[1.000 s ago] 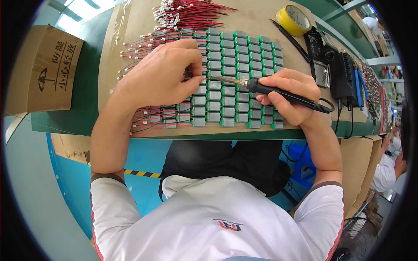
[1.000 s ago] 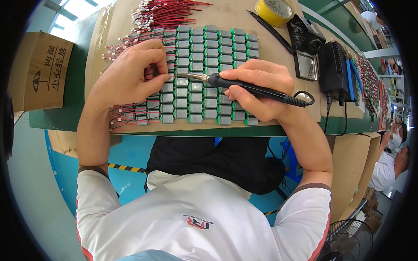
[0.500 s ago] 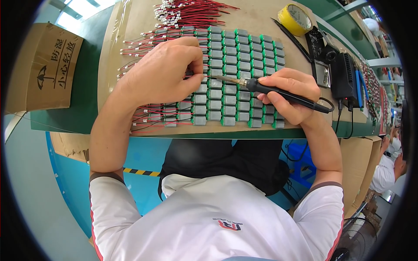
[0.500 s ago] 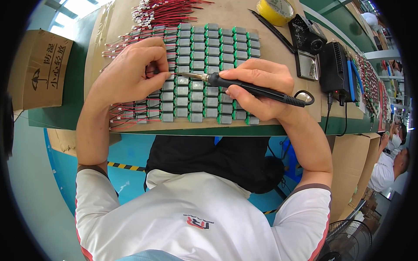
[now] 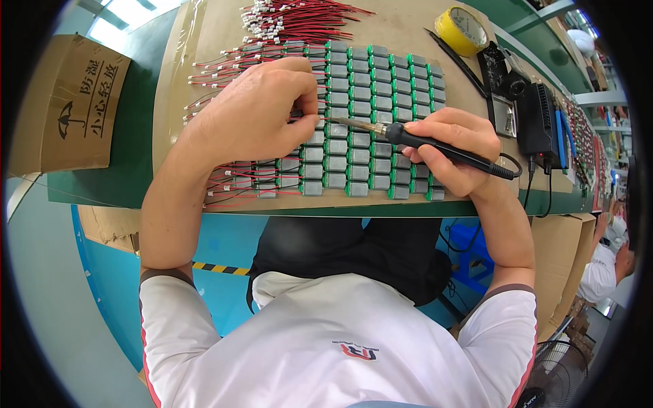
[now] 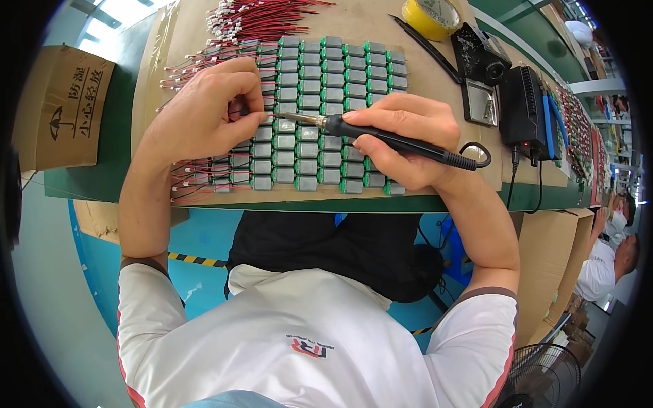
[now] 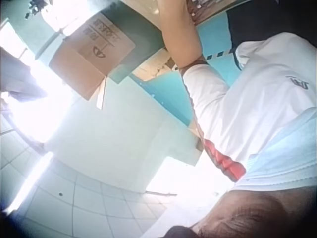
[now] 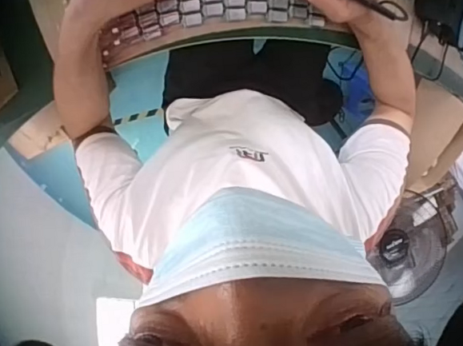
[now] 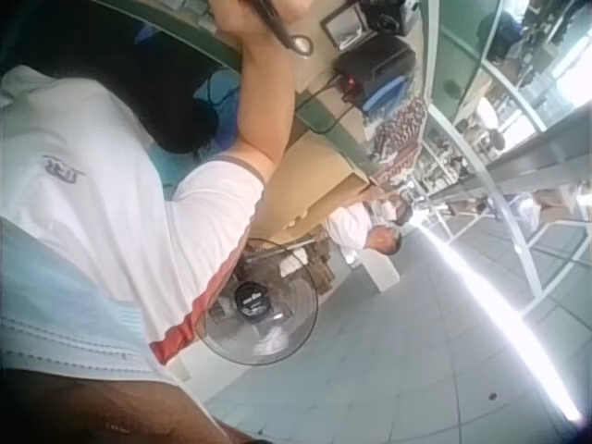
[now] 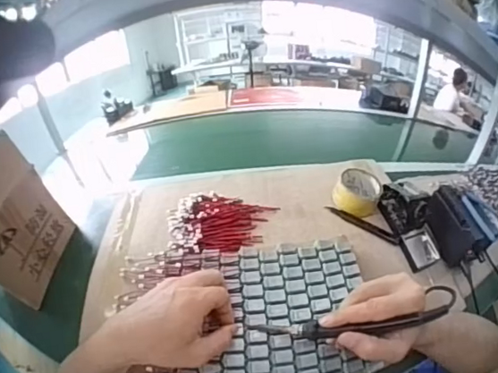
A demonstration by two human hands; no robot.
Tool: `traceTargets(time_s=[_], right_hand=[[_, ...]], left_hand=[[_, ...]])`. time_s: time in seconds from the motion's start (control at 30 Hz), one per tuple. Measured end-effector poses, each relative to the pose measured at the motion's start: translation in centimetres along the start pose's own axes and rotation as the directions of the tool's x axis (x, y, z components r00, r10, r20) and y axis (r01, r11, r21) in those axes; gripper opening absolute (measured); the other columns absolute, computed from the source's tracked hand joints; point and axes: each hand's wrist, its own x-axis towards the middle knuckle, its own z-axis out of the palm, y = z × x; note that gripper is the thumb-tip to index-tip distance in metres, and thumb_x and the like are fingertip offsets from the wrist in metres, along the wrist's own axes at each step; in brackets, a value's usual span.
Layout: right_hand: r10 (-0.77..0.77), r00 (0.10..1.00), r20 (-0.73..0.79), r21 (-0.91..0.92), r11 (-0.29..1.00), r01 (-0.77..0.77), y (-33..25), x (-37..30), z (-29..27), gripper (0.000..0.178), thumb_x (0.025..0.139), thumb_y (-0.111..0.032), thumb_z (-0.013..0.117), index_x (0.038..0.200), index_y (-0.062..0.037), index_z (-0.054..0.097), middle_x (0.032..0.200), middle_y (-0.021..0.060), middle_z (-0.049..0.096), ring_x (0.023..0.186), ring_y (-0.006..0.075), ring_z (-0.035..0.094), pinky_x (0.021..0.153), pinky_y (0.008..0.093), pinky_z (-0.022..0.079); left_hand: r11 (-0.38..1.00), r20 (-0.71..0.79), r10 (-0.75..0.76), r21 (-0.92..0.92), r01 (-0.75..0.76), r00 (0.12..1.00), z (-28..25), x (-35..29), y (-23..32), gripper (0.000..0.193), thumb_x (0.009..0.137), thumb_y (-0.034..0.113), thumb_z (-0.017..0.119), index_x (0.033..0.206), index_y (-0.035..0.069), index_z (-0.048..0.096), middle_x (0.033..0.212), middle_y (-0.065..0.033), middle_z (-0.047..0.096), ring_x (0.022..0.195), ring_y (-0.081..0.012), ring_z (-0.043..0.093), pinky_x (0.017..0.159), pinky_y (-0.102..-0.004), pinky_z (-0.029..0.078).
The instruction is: The person solders wire leads onto battery cells arranged in a grid on a workbench, repeatedly positioning each wire lead onto a cell and attaching it using a soldering iron.
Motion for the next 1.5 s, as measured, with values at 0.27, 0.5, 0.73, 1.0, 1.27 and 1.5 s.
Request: traceTargets(time_s=[0.27, 0.5, 0.73, 1.0, 1.27, 1.5], right_hand=[[-0.027, 1.000, 0.003, -0.020, 0.999, 0.027, -0.1, 0.2, 0.0, 0.031, 0.080, -0.001, 0.080, 0.110, 0.0048, 0.083, 0.090, 0.0172, 0.079, 0.071, 0.0240, 0.074, 0.060, 0.0325, 0.058], [-0.009, 1.000, -0.013, 0.013, 1.000, 0.009, -0.2, 0.3, -0.5, 0.032, 0.083, 0.003, 0.076, 0.114, 0.0081, 0.080, 0.089, 0.0183, 0.078, 0.073, 0.0228, 0.080, 0.063, 0.0307, 0.063], [-0.061, 0.992, -0.106, -0.053, 0.997, 0.055, 0.6, 1.1, -0.6, 0.030, 0.093, 0.006, 0.071, 0.121, 0.0101, 0.076, 0.091, 0.0176, 0.077, 0.072, 0.0189, 0.078, 0.064, 0.0277, 0.061], [-0.020, 0.998, -0.052, -0.211, 0.978, 0.008, 5.6, 8.8, -1.6, 0.027, 0.107, -0.004, 0.068, 0.134, -0.0070, 0.073, 0.100, 0.0093, 0.080, 0.086, 0.0168, 0.078, 0.080, 0.0298, 0.063], [-0.244, 0.969, 0.044, -0.481, 0.845, 0.234, 16.1, 15.0, 1.0, 0.023, 0.094, -0.013, 0.075, 0.117, -0.0087, 0.075, 0.100, 0.0176, 0.078, 0.097, 0.0406, 0.072, 0.091, 0.0499, 0.057], [-0.150, 0.989, 0.022, -0.530, 0.836, 0.138, 14.0, 13.5, -0.2, 0.022, 0.094, -0.008, 0.068, 0.116, -0.0083, 0.075, 0.098, 0.0194, 0.078, 0.098, 0.0406, 0.073, 0.091, 0.0504, 0.058]], left_hand=[[1.000, 0.006, 0.007, -0.004, -0.007, 1.000, 0.0, 0.0, -0.1, 0.014, 0.086, 0.003, 0.075, 0.085, -0.002, 0.062, 0.090, -0.0094, 0.056, 0.075, -0.0243, 0.061, 0.066, -0.0360, 0.050], [1.000, -0.013, 0.018, -0.001, -0.018, 1.000, -0.1, 0.2, 0.0, 0.014, 0.086, 0.003, 0.075, 0.085, -0.002, 0.062, 0.089, -0.0095, 0.057, 0.074, -0.0248, 0.061, 0.066, -0.0361, 0.051], [1.000, -0.005, 0.009, -0.015, -0.009, 1.000, 0.0, 0.1, 0.2, 0.014, 0.086, 0.004, 0.077, 0.085, -0.002, 0.064, 0.090, -0.0113, 0.059, 0.076, -0.0267, 0.065, 0.067, -0.0375, 0.055], [1.000, 0.003, 0.022, -0.013, -0.022, 1.000, -0.3, 0.2, 0.3, 0.014, 0.085, 0.005, 0.078, 0.084, -0.002, 0.065, 0.093, -0.0129, 0.061, 0.079, -0.0287, 0.066, 0.070, -0.0391, 0.057], [0.990, 0.064, -0.136, -0.034, 0.138, 0.989, -1.1, 0.0, 0.8, 0.012, 0.082, 0.009, 0.076, 0.078, 0.001, 0.068, 0.091, -0.0170, 0.062, 0.087, -0.0381, 0.067, 0.079, -0.0470, 0.056], [0.990, 0.050, -0.122, -0.070, 0.126, 0.991, -0.5, 0.6, 1.3, 0.011, 0.080, 0.006, 0.077, 0.080, -0.002, 0.069, 0.092, -0.0168, 0.063, 0.085, -0.0384, 0.066, 0.075, -0.0458, 0.056]])
